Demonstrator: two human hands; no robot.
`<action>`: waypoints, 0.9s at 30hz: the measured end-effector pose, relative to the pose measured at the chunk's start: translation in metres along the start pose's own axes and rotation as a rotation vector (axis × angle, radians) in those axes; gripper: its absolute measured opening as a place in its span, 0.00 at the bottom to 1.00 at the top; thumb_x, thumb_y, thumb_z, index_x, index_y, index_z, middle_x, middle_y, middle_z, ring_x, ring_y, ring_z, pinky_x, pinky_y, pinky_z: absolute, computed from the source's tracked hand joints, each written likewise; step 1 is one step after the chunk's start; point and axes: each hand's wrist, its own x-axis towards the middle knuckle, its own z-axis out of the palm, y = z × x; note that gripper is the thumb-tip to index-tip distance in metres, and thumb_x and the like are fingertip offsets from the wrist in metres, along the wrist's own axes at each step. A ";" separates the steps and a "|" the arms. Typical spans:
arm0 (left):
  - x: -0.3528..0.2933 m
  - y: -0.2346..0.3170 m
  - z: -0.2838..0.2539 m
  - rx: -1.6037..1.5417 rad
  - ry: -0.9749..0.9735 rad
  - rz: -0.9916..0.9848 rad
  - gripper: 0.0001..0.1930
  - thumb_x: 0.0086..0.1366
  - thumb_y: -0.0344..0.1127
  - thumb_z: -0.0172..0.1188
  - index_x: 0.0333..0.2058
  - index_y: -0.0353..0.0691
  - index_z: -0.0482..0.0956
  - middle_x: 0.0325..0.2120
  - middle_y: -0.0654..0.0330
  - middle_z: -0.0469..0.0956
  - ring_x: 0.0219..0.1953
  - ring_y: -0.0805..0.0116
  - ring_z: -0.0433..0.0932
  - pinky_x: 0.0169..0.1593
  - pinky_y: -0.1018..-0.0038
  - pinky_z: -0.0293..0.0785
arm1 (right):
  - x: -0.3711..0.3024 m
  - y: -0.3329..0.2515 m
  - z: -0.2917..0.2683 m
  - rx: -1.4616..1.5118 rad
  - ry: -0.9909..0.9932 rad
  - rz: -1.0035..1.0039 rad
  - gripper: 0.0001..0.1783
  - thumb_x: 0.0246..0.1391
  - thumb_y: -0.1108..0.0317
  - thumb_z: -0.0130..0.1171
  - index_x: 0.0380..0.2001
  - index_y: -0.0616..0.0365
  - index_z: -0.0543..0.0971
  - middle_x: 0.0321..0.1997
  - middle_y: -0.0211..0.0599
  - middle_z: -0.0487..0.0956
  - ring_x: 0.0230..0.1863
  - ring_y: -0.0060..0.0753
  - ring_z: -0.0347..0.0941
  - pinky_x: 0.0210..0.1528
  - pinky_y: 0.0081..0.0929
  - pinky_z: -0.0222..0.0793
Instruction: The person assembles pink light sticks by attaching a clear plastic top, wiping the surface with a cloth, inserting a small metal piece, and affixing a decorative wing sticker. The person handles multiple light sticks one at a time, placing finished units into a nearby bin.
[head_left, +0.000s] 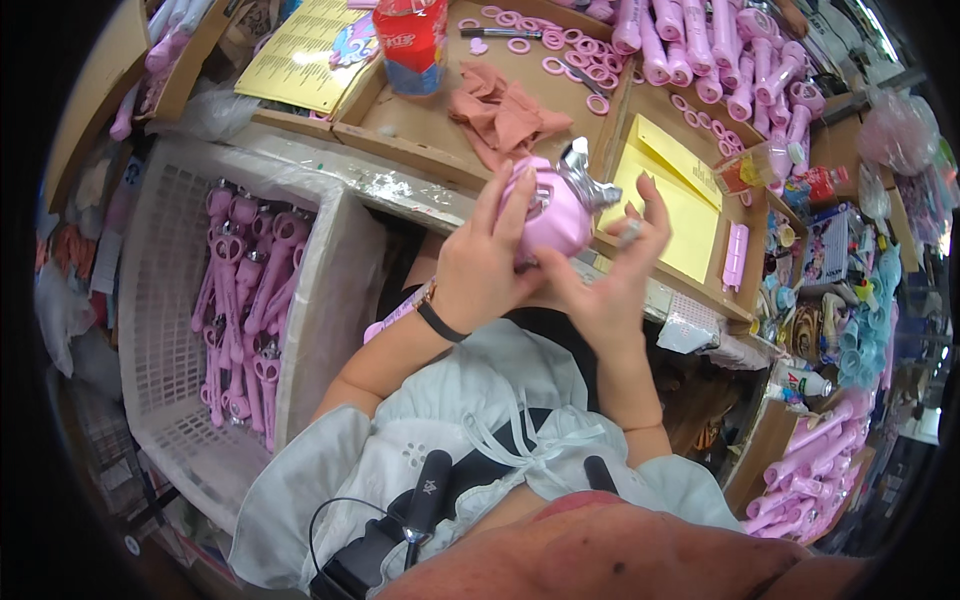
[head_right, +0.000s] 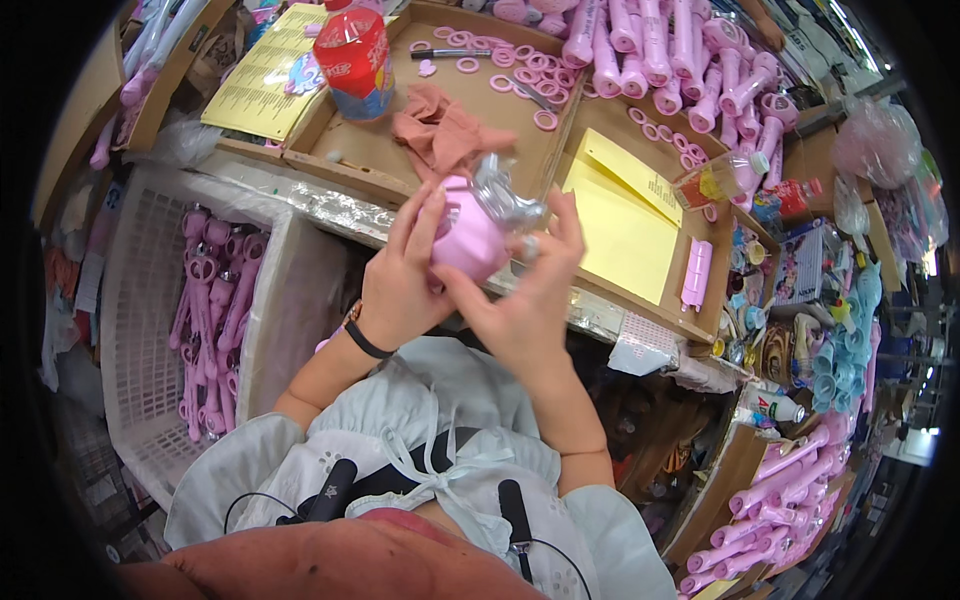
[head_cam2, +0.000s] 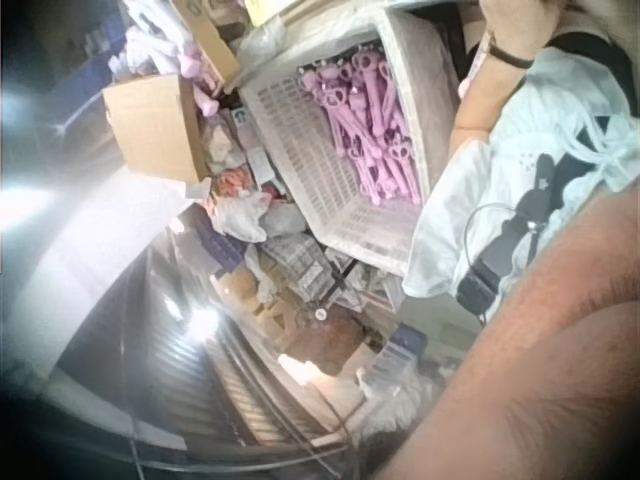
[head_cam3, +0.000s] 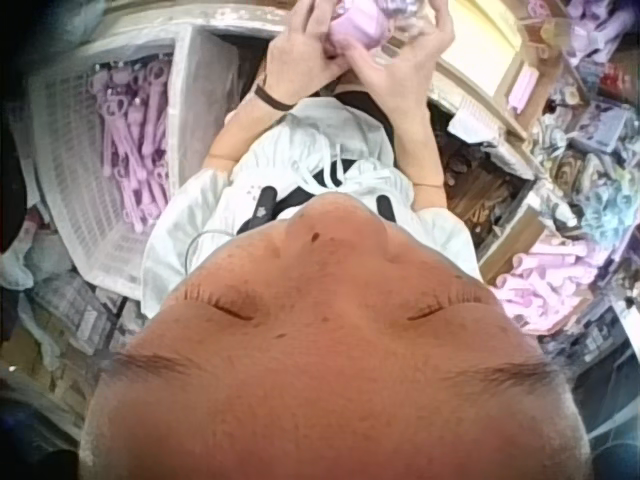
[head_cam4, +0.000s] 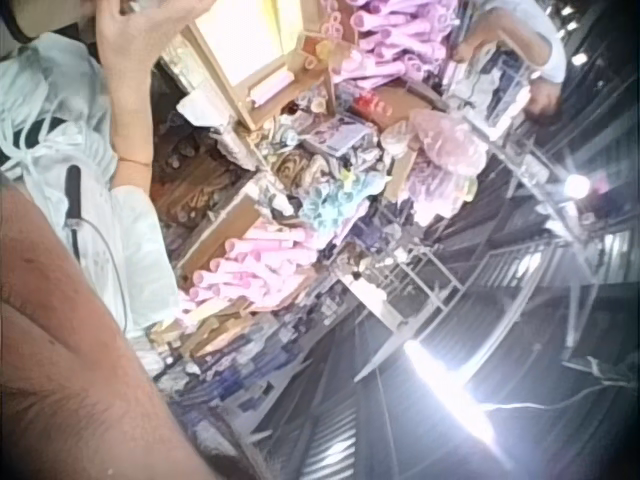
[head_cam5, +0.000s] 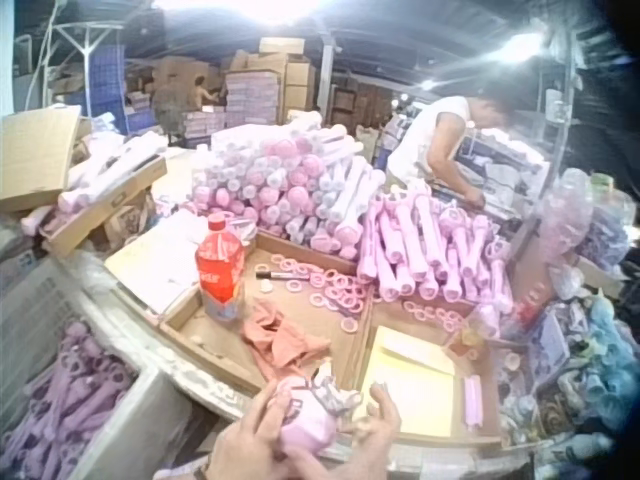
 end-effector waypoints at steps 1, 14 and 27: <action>-0.002 0.003 0.002 0.019 -0.010 0.024 0.45 0.42 0.37 0.68 0.60 0.39 0.57 0.57 0.45 0.60 0.43 0.47 0.75 0.40 0.65 0.76 | 0.001 0.000 0.010 -0.123 0.003 -0.006 0.31 0.38 0.64 0.70 0.39 0.61 0.60 0.59 0.56 0.55 0.60 0.51 0.54 0.60 0.41 0.51; 0.014 -0.029 -0.009 -1.091 0.245 -0.310 0.50 0.43 0.31 0.73 0.61 0.40 0.47 0.55 0.57 0.60 0.55 0.67 0.64 0.55 0.68 0.65 | -0.067 0.037 0.039 0.425 -0.342 0.153 0.36 0.36 0.66 0.72 0.38 0.58 0.54 0.58 0.54 0.59 0.57 0.47 0.60 0.60 0.38 0.53; 0.030 -0.059 -0.005 -1.522 0.244 -0.323 0.28 0.61 0.55 0.52 0.50 0.39 0.62 0.39 0.58 0.72 0.33 0.71 0.74 0.34 0.75 0.73 | -0.109 0.041 0.061 0.653 -0.278 0.127 0.29 0.40 0.84 0.61 0.35 0.52 0.52 0.49 0.51 0.63 0.48 0.34 0.67 0.48 0.28 0.66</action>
